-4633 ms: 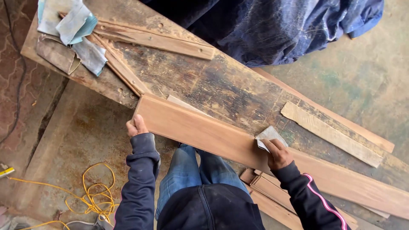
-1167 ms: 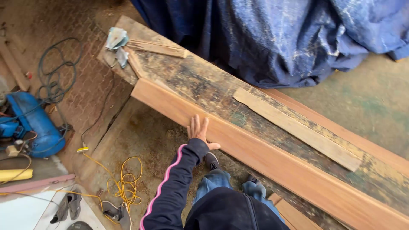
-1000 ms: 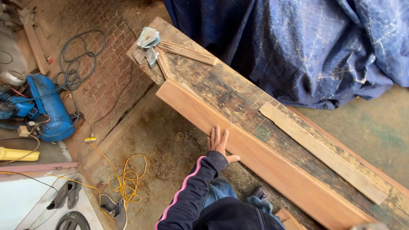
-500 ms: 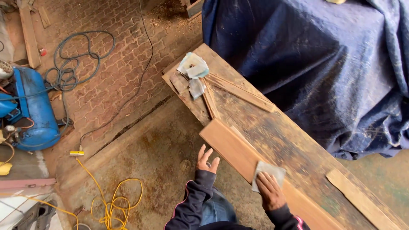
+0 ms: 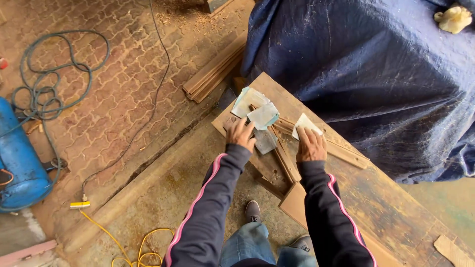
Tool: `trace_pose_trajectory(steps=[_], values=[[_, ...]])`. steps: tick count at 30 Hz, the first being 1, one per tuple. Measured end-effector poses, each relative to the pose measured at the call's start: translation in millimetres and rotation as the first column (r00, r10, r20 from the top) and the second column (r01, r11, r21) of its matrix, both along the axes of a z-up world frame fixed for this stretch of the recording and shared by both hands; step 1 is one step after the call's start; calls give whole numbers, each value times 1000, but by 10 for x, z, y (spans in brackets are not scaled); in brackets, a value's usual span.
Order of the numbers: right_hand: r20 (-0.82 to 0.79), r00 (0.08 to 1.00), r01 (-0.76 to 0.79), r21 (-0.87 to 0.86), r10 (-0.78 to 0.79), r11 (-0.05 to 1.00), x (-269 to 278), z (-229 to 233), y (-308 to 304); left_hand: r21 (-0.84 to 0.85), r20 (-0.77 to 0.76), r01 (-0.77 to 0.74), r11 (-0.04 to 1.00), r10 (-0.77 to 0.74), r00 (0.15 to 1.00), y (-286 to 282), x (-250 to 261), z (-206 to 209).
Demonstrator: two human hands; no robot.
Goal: The recorder is manually sanding long wooden planks using sandpaper on a workbench.
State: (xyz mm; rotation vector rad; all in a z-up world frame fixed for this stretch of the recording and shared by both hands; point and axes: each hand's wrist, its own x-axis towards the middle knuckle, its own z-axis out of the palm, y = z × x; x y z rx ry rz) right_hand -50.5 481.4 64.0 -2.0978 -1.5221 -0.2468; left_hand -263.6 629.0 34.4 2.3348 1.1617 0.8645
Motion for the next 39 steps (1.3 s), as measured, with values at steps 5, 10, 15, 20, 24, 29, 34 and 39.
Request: trace_pose_trajectory(steps=[5, 10, 15, 20, 24, 29, 34, 39], values=[[-143, 989, -88, -319, 44, 944, 93, -621, 221, 198, -159, 193, 961, -163, 974, 582, 516, -1054], [-181, 981, -130, -375, 65, 918, -5, -512, 17, 314, -83, 204, 927, -187, 979, 753, 110, -437], [-482, 875, -4, -110, -50, 994, -650, -128, -670, 221, 159, 214, 951, -252, 955, -152, 187, 1297], [-890, -208, 498, 262, 407, 827, -1195, 20, -1387, 302, -133, 578, 758, -567, 813, -1620, 379, 886], [-861, -206, 838, 91, 465, 538, -919, -229, -2321, 186, -72, 745, 641, -747, 661, -2397, 731, 685], [-631, 506, 847, 234, -588, 477, -278, 323, -3662, -56, -265, 805, 591, -786, 559, -2205, 823, 546], [-90, 509, 851, -97, -856, 516, -206, -401, -4329, -254, -424, 510, 822, -568, 705, -1778, 427, 280], [-44, 736, 647, -249, -676, 720, -668, -419, -3238, -380, -524, 307, 872, -477, 706, -1815, 293, 27]])
